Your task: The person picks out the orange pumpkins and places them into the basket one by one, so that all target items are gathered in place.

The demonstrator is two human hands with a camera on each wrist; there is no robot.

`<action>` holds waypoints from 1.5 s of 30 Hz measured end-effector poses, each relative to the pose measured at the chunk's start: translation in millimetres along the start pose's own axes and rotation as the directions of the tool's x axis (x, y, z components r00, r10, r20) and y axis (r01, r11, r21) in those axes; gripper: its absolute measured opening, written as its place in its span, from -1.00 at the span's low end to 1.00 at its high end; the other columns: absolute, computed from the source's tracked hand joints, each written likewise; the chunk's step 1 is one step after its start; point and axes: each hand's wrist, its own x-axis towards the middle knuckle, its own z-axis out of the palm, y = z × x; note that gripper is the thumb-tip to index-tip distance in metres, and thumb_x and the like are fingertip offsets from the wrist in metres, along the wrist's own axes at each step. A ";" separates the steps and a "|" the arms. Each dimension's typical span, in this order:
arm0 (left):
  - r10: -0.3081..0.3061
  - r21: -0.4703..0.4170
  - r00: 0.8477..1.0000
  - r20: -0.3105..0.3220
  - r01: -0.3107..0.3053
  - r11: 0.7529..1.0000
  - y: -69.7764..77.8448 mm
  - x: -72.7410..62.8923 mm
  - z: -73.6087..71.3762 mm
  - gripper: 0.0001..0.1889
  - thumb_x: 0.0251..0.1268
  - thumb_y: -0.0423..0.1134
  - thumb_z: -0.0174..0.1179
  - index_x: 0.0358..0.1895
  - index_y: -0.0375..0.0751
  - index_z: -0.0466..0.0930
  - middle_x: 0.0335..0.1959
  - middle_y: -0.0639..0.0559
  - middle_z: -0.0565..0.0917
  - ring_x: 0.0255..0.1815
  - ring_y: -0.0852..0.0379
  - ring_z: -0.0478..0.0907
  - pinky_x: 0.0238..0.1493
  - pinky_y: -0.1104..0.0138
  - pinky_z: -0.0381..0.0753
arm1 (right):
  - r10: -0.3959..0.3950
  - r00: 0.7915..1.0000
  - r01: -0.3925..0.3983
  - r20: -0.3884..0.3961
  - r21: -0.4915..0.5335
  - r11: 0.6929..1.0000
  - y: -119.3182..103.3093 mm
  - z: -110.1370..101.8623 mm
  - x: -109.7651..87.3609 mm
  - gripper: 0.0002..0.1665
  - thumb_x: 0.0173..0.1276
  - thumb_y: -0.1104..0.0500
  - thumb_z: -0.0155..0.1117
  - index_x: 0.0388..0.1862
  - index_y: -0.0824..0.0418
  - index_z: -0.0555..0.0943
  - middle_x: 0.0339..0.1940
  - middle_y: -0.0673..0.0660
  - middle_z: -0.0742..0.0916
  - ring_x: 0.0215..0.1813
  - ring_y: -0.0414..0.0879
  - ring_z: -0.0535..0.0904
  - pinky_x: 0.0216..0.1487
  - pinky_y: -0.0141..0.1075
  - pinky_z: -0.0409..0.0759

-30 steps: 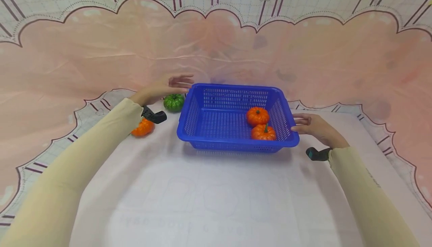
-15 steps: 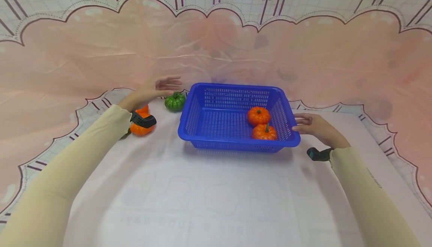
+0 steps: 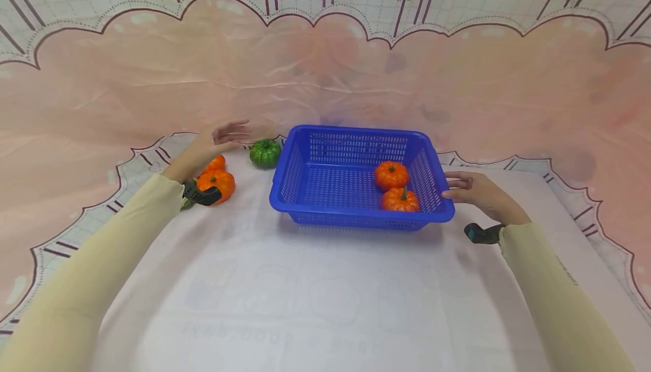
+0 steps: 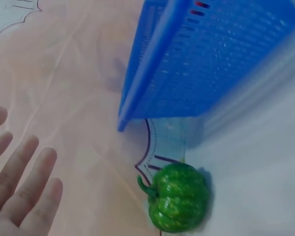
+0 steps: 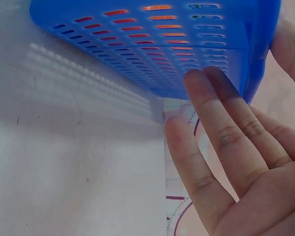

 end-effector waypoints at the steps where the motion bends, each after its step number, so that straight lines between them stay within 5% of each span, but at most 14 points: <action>1: 0.004 0.012 1.000 -0.011 -0.004 1.000 -1.7 -2.0 -0.8 -0.42 0.37 -0.37 0.00 0.43 -0.28 0.10 0.40 -0.29 0.26 0.37 -0.22 0.25 0.40 0.10 0.30 | 0.000 1.000 0.000 0.001 0.000 1.000 -0.2 0.1 -0.1 -0.07 0.38 -0.07 0.12 0.48 0.37 -0.04 0.39 0.50 0.28 0.36 0.42 0.26 0.31 0.24 0.26; 11: -0.015 0.078 0.983 -0.182 0.030 0.996 -16.1 -26.8 -2.0 -0.40 0.30 -0.30 0.13 0.40 -0.18 0.20 0.33 -0.22 0.38 0.34 -0.11 0.32 0.40 0.04 0.28 | 0.000 1.000 0.000 0.006 0.006 1.000 0.2 -0.9 0.0 -0.07 0.39 -0.08 0.10 0.48 0.35 -0.05 0.39 0.49 0.29 0.36 0.40 0.27 0.30 0.22 0.29; 18: -0.050 0.129 0.957 -0.286 0.090 0.988 -29.6 -40.3 -0.1 -0.34 0.22 -0.31 0.22 0.40 -0.15 0.21 0.31 -0.22 0.42 0.34 -0.09 0.33 0.41 0.05 0.26 | -0.032 0.999 0.032 0.004 0.002 0.999 1.6 -2.4 0.7 -0.15 0.41 -0.01 0.08 0.47 0.38 0.00 0.36 0.48 0.34 0.14 -0.19 0.56 0.30 0.15 0.35; 28: -0.070 0.182 0.946 -0.317 0.133 0.974 -50.3 -58.3 0.6 -0.32 0.19 -0.37 0.23 0.39 -0.22 0.19 0.32 -0.25 0.38 0.37 -0.18 0.29 0.41 -0.01 0.23 | -0.029 1.000 0.029 0.007 0.015 0.999 0.7 -1.0 0.0 -0.12 0.41 -0.02 0.09 0.48 0.38 -0.03 0.38 0.49 0.31 0.34 0.34 0.32 0.31 0.20 0.30; 45: -0.106 0.189 0.925 -0.364 0.185 0.964 -73.4 -72.2 3.7 -0.34 0.17 -0.42 0.22 0.37 -0.32 0.21 0.33 -0.29 0.35 0.41 -0.19 0.22 0.45 0.02 0.17 | -0.024 1.000 0.024 0.008 0.021 1.000 1.4 -1.0 -0.2 -0.09 0.40 -0.04 0.10 0.48 0.37 -0.05 0.39 0.49 0.29 0.35 0.37 0.29 0.31 0.21 0.28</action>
